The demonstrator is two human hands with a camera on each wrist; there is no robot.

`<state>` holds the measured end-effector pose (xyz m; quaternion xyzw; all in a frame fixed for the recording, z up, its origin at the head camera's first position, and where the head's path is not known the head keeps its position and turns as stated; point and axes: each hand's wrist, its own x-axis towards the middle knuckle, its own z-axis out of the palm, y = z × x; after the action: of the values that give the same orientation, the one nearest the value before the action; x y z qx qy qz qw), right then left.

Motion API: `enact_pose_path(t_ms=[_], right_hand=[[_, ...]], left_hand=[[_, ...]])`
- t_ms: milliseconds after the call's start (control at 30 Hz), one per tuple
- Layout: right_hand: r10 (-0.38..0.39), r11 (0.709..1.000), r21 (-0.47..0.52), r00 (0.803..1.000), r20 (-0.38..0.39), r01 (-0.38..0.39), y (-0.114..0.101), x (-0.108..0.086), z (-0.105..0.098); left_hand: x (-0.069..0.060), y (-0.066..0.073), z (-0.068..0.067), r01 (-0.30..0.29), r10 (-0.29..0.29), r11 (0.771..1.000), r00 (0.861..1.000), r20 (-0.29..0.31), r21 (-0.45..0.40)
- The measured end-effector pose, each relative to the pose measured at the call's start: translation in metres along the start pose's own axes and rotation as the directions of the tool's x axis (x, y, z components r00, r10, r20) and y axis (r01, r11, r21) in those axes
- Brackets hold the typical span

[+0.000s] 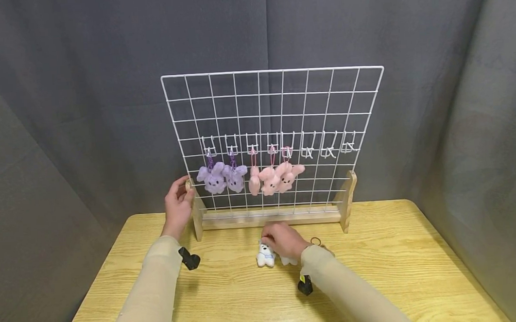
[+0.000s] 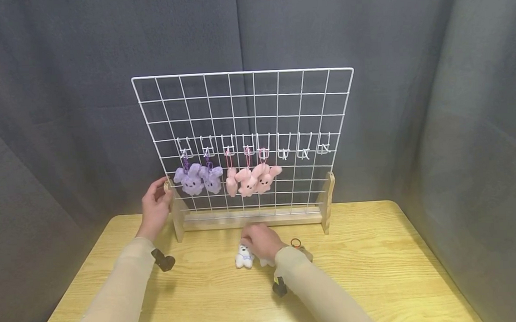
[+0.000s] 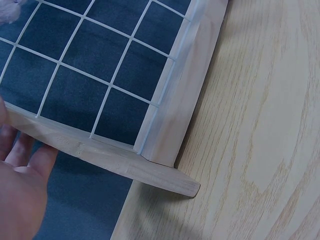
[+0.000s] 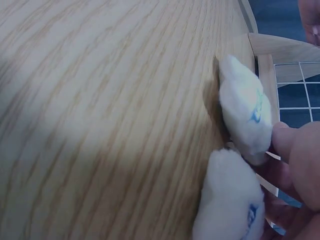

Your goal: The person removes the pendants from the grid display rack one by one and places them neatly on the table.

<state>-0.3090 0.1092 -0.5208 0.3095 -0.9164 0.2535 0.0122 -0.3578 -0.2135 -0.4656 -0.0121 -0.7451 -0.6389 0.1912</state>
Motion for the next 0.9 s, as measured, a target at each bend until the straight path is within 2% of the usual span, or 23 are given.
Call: enact_pose_path(t_ms=[233,433,533,700,800,900], right_hand=[[0.004,1.000,0.009,1.000,0.018,-0.004,0.000,0.001,-0.004],[0.016,0.999,0.050,1.000,-0.005,-0.016,0.002,0.001,-0.016],[0.016,0.996,0.090,0.999,-0.047,-0.011,0.004,0.000,-0.028],[0.091,0.987,0.145,0.987,-0.135,-0.072,0.007,-0.005,-0.046],[0.159,0.970,0.209,0.974,-0.159,-0.124,0.009,-0.008,-0.055],[0.193,0.955,0.261,0.963,-0.190,-0.140,0.011,-0.011,-0.064]], left_hand=[[-0.001,0.002,-0.001,-0.018,0.018,1.000,1.000,-0.005,0.010],[0.000,0.001,0.000,-0.031,0.031,1.000,0.999,-0.010,-0.004],[0.000,0.001,0.001,-0.028,0.028,1.000,1.000,-0.011,0.000],[-0.001,0.000,0.000,-0.019,0.019,1.000,1.000,-0.010,0.017],[-0.001,0.001,0.000,-0.019,0.019,1.000,1.000,-0.012,0.004],[0.000,0.002,0.000,-0.020,0.020,1.000,1.000,-0.009,-0.001]])
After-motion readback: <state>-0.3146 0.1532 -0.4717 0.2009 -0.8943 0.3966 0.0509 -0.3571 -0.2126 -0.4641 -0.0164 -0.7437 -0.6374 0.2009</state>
